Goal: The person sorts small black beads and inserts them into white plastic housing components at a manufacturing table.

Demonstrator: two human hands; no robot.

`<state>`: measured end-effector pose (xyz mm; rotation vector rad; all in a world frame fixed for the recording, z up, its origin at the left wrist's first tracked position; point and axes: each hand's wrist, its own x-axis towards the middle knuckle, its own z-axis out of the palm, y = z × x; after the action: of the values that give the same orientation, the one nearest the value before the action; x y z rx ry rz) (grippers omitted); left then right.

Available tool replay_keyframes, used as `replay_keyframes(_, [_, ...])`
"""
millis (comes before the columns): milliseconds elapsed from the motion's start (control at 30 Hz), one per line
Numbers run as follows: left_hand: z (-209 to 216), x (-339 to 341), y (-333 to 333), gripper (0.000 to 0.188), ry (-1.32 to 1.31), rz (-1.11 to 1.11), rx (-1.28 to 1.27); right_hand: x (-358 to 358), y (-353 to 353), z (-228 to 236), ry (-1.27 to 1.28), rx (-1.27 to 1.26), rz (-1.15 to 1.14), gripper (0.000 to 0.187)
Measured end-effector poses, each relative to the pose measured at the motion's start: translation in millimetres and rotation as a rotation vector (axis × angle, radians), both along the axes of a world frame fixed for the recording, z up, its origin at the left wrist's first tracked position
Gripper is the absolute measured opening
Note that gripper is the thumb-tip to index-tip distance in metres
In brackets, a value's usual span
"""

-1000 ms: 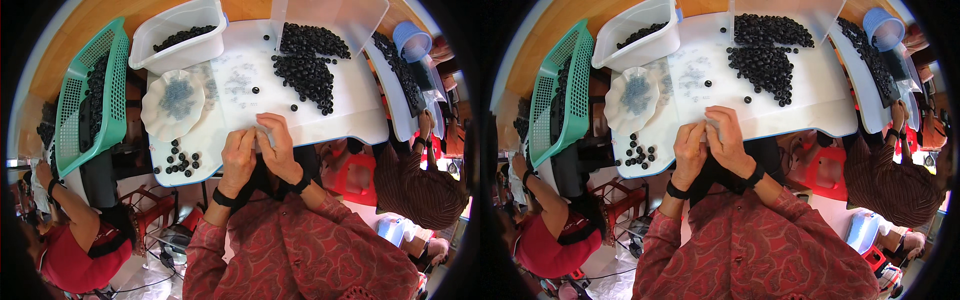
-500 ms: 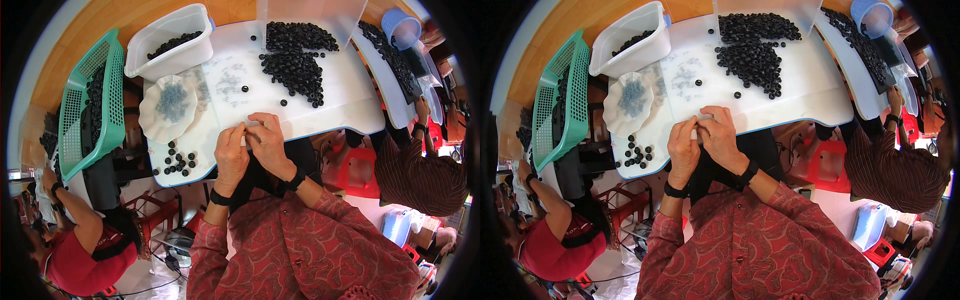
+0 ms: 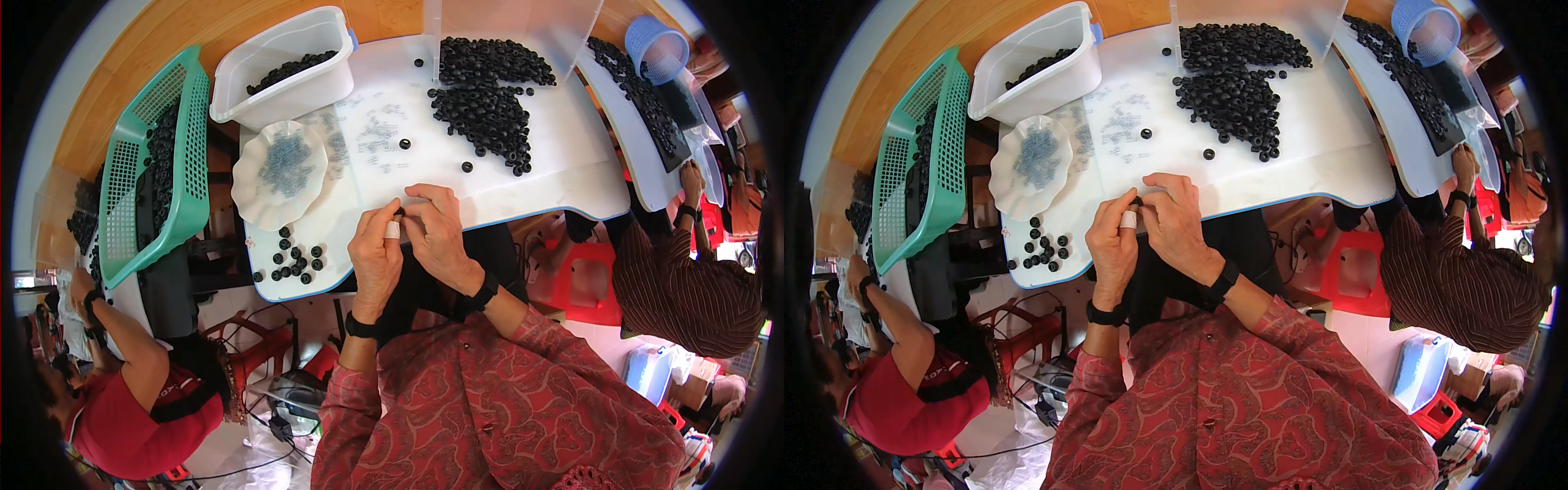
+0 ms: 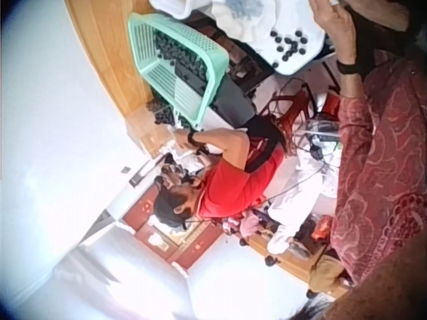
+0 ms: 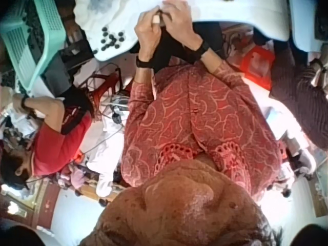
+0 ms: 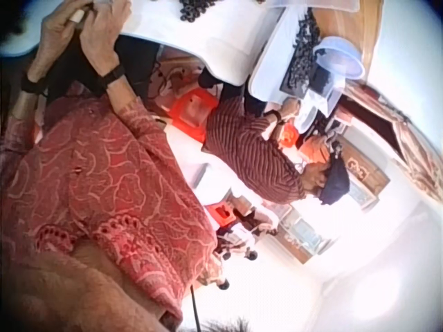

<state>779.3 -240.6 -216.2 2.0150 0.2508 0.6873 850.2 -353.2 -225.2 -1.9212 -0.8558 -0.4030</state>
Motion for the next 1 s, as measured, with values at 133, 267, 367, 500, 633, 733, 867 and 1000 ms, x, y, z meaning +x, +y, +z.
replay_keyframes(133, [6,-5,-2,0.033,0.006,0.009,-0.146,-8,0,8,0.033,0.036,0.005,0.021])
replay_keyframes(267, [8,-9,-10,0.030,-0.039,0.014,-0.408,-14,-2,16,0.062,0.036,0.002,0.021])
replay_keyframes(367, [8,-11,-14,0.029,-0.065,0.001,-0.617,-17,-3,20,0.106,0.076,0.004,0.021])
replay_keyframes(500, [9,-15,-14,0.028,-0.082,-0.020,-0.719,-19,-8,31,0.221,0.135,0.066,0.019])
replay_keyframes(633, [11,-21,-14,0.027,-0.125,-0.051,-0.792,-19,-11,46,0.244,0.156,0.131,0.019])
replay_keyframes(733, [16,-23,-16,0.028,-0.131,-0.037,-0.790,-21,-13,52,0.274,0.204,0.162,0.019])
replay_keyframes(867, [18,-26,-16,0.026,-0.166,-0.049,-0.799,-20,-18,56,0.309,0.183,0.183,0.018])
replay_keyframes(1000, [26,-28,-19,0.024,-0.205,-0.051,-0.924,-18,-21,56,0.327,0.188,0.238,0.018])
